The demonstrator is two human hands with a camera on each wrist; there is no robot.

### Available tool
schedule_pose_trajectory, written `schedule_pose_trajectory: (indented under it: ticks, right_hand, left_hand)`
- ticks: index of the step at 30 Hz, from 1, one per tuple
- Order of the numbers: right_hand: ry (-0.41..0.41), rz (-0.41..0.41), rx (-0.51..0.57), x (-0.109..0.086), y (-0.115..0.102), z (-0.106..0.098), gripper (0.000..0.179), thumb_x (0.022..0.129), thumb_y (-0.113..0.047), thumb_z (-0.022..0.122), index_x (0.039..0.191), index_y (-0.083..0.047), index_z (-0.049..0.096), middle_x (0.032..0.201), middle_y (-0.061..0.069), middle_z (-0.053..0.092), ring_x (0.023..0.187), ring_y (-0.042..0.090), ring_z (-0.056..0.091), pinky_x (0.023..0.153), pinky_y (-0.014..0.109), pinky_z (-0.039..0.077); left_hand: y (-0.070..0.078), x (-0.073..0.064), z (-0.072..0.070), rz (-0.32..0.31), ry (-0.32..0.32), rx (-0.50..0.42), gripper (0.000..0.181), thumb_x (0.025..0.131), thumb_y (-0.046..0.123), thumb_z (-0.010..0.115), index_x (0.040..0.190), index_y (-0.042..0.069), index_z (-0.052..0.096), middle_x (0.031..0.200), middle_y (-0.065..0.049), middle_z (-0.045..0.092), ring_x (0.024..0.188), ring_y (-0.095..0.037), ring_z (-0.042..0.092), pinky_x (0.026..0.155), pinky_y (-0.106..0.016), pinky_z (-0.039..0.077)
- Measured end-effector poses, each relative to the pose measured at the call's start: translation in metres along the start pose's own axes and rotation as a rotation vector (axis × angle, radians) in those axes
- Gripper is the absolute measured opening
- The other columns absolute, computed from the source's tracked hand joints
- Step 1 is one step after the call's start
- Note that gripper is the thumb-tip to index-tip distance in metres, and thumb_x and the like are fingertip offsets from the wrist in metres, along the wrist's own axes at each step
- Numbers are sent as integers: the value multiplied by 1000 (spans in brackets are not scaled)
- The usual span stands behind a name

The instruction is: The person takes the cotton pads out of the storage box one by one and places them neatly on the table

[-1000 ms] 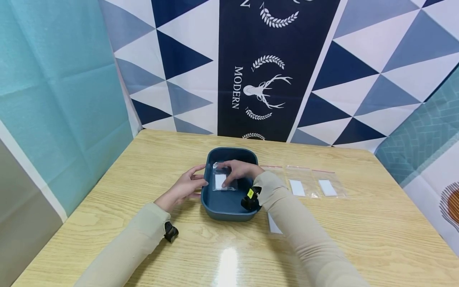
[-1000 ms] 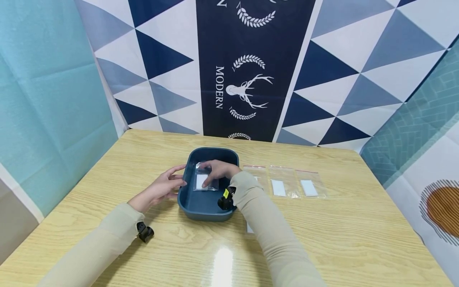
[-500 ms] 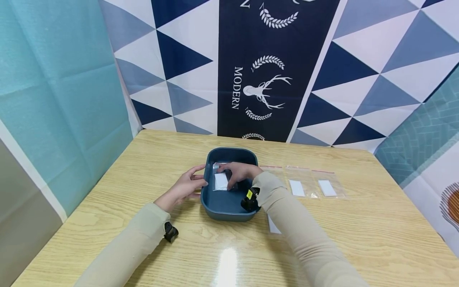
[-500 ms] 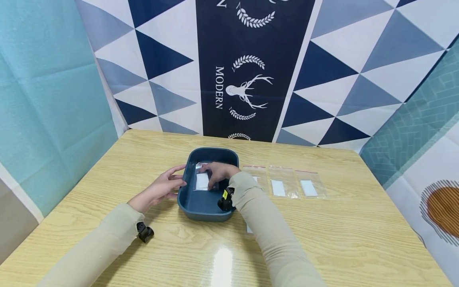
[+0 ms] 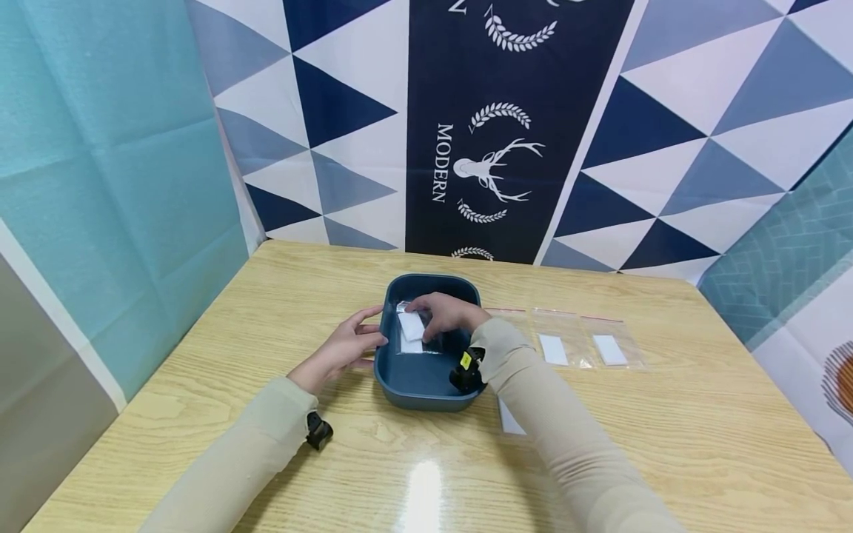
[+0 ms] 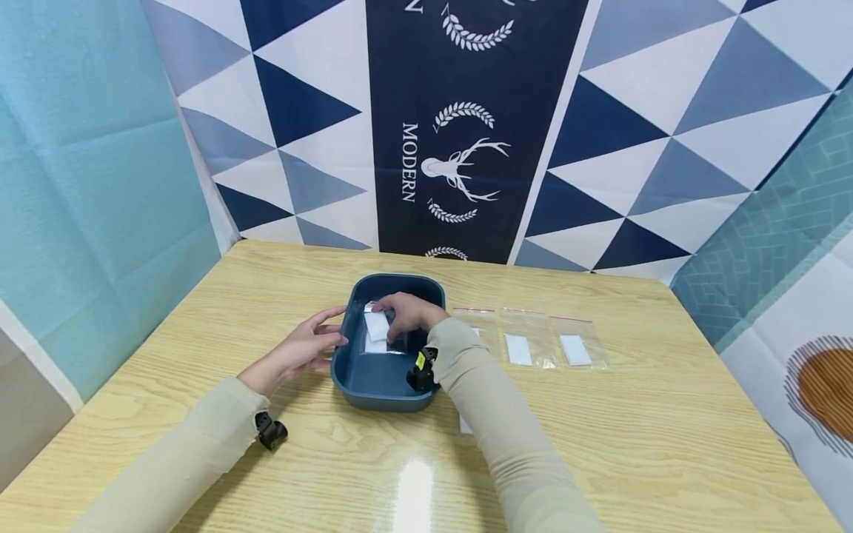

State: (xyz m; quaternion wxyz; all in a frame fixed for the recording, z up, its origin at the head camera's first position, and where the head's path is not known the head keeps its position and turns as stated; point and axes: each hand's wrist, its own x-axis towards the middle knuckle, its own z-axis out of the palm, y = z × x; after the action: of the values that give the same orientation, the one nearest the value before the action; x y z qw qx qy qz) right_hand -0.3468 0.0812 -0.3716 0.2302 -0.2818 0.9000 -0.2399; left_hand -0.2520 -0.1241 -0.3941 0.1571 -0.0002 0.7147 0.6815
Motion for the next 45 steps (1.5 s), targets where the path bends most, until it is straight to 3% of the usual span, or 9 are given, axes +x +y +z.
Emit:
schedule_pose_trajectory:
  ticks: [4, 10, 17, 26, 36, 45]
  right_hand:
    - [12, 14, 28, -3, -1, -3, 59, 78, -1, 73, 132, -11, 52, 136, 8, 47, 124, 23, 41, 98, 38, 39]
    - [45, 9, 87, -10, -4, -10, 55, 78, -2, 72, 130, -10, 54, 129, 8, 51, 112, 23, 46, 88, 35, 45]
    - [87, -14, 104, -14, -3, -18, 54, 78, -5, 73, 129, -14, 56, 127, 5, 53, 111, 23, 46, 96, 40, 38]
    - [146, -83, 150, -27, -5, -31, 56, 78, -4, 72, 130, -12, 54, 126, 6, 53, 112, 26, 47, 96, 42, 38]
    - [258, -72, 208, -50, -7, -37, 62, 75, -8, 76, 132, -13, 52, 135, 10, 48, 123, 31, 42, 102, 46, 34]
    - [289, -95, 283, -77, -3, -38, 62, 75, -6, 76, 132, -13, 52, 135, 8, 47, 127, 28, 40, 102, 42, 36]
  left_hand:
    - [2, -1, 1, 2, 6, 12, 62, 89, 4, 54, 144, 22, 34, 135, -18, 44, 108, -32, 56, 69, -40, 54]
    - [0, -1, 1, -5, 14, 15, 62, 89, 3, 54, 144, 22, 34, 134, -17, 45, 107, -31, 57, 69, -39, 54]
    - [0, -2, 2, -3, 14, 16, 62, 89, 2, 53, 144, 22, 33, 134, -18, 45, 107, -32, 57, 70, -41, 54]
    - [0, -2, 4, -5, 19, 14, 62, 88, 2, 53, 144, 22, 33, 134, -18, 45, 107, -32, 57, 70, -41, 54]
    - [0, -3, 5, 0, 23, 16, 62, 88, 2, 53, 144, 22, 33, 134, -18, 44, 106, -31, 57, 69, -41, 54]
    - [0, -3, 5, 3, 22, 13, 63, 88, 1, 54, 144, 21, 33, 136, -19, 42, 108, -33, 56, 71, -42, 54]
